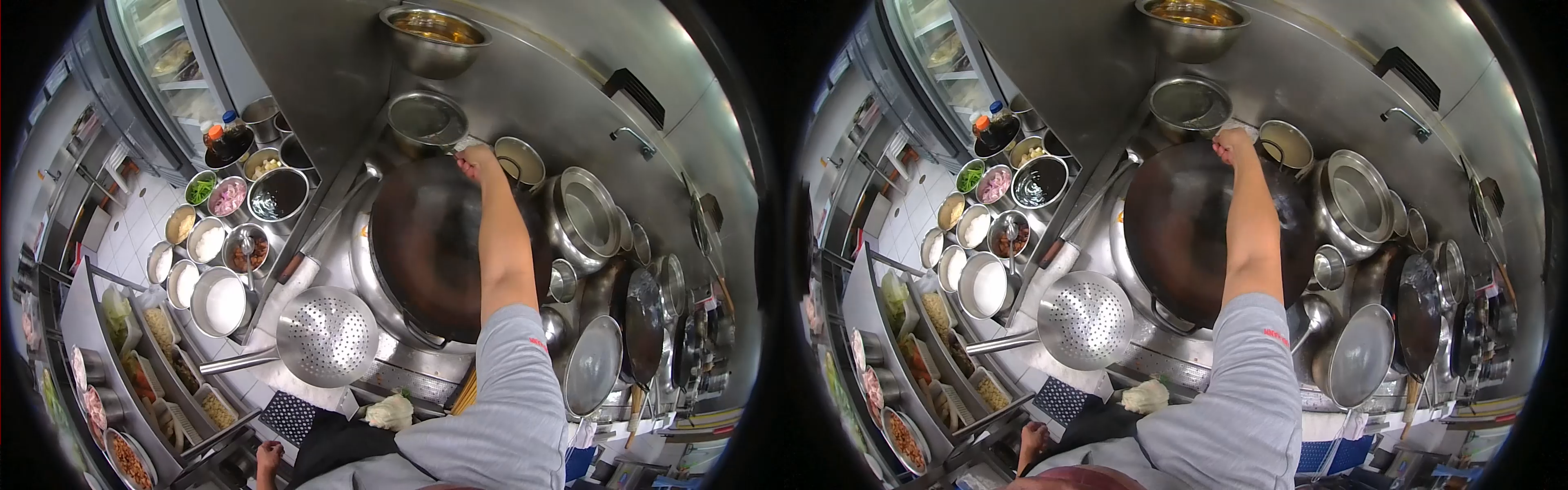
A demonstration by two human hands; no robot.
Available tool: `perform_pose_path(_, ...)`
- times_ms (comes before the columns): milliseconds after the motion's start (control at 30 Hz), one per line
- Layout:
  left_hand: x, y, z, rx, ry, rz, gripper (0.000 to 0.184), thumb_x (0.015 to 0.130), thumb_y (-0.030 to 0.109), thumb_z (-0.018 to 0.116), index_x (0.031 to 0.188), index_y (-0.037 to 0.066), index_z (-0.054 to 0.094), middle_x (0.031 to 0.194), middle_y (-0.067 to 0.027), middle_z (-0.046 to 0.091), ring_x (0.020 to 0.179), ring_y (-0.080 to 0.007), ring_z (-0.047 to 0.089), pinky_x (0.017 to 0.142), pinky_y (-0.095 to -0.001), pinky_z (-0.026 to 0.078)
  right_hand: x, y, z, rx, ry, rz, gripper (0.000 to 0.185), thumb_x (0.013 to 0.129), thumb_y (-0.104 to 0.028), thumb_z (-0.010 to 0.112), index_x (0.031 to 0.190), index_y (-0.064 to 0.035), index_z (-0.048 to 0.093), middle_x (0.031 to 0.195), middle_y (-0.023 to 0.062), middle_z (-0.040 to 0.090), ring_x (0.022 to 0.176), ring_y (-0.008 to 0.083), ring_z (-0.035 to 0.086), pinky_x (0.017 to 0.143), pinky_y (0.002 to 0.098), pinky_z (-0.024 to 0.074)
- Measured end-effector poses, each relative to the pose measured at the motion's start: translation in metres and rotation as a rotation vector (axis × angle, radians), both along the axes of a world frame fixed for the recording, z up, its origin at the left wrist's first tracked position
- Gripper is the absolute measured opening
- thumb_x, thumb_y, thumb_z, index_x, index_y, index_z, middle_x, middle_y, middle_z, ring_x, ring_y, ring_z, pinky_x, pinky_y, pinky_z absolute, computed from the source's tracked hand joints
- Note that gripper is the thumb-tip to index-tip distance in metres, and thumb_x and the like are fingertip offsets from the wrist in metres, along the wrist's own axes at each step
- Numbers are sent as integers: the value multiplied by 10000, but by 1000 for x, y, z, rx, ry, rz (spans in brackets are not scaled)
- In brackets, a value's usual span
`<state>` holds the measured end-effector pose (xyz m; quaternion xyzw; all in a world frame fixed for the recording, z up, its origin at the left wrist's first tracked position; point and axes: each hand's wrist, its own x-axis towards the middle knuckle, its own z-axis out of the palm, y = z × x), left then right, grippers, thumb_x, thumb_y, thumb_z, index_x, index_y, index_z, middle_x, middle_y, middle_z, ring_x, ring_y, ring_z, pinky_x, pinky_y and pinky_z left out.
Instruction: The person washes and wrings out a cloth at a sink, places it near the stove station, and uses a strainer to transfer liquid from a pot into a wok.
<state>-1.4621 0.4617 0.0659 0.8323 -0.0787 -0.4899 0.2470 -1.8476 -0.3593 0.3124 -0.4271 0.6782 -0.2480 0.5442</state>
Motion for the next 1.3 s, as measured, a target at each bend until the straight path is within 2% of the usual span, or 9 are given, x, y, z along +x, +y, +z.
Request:
perform_pose_path(367, 11, -30, -20, -64, -113, -222, 218, 803, 133, 630, 960, -18, 636, 693, -70, 643, 528, -120, 557, 476, -265, 440, 2, 57, 1, -23, -314, -157, 84, 906, -47, 507, 831, -15, 522, 667, 70, 566, 437, 75, 432, 330, 188, 296)
perform_pose_path(600, -3, -52, -3, -33, -76, -248, 176, 766, 116, 623, 887, -9, 646, 635, -51, 608, 483, -129, 531, 434, -278, 412, -90, 86, 31, -19, -514, -78, 48, 893, -60, 527, 883, -21, 554, 686, 57, 580, 473, 52, 435, 331, 179, 290)
perform_pose_path(733, 5, -56, -15, -51, -21, -268, 164, 765, 103, 618, 871, -21, 640, 629, -56, 596, 479, -130, 523, 430, -279, 400, -138, 138, 111, -309, -285, -251, 55, 863, 0, 502, 868, -14, 555, 654, 78, 600, 434, 71, 440, 324, 207, 315)
perform_pose_path(833, 14, -57, -30, -77, 5, -266, 160, 771, 69, 632, 894, -33, 633, 663, -79, 621, 486, -141, 539, 432, -279, 410, -164, 164, 169, -567, -144, -351, 188, 852, 45, 455, 1023, 40, 534, 651, 126, 618, 413, 115, 457, 331, 246, 346)
perform_pose_path(967, 11, -64, -24, -50, 12, -205, 158, 788, 77, 632, 897, -37, 630, 672, -80, 627, 480, -133, 533, 433, -268, 416, -191, 149, 206, -938, 101, -343, 329, 861, 7, 451, 1181, 62, 507, 762, 198, 652, 566, 204, 618, 451, 318, 477)
perform_pose_path(1067, 15, -66, -31, -105, -52, -269, 150, 799, 80, 628, 893, -37, 628, 655, -71, 616, 489, -126, 534, 431, -269, 415, -189, 130, 207, -1290, 1185, -437, 385, 845, -24, 478, 1219, 69, 490, 825, 236, 662, 770, 322, 678, 639, 412, 540)
perform_pose_path(1100, 15, -68, -29, -104, -35, -257, 147, 799, 78, 627, 891, -37, 627, 656, -71, 616, 497, -125, 538, 435, -270, 416, -179, 132, 208, -1125, 1233, -394, 355, 846, -74, 502, 1184, 34, 521, 904, 261, 656, 936, 389, 646, 785, 453, 522)
perform_pose_path(1233, 8, -74, -18, -139, 7, -264, 141, 797, 73, 627, 885, -39, 626, 664, -75, 623, 532, -127, 555, 455, -274, 422, -188, 98, 168, -787, 1378, -107, 306, 880, -115, 504, 1163, 0, 486, 1005, 302, 617, 939, 422, 637, 808, 447, 533)
perform_pose_path(1300, 12, -74, -17, -149, -4, -289, 140, 796, 73, 630, 880, -39, 628, 665, -76, 626, 545, -126, 560, 468, -274, 425, -182, 110, 157, -869, 1349, -237, 296, 885, -98, 489, 1159, 12, 467, 997, 302, 618, 937, 430, 634, 799, 450, 535)
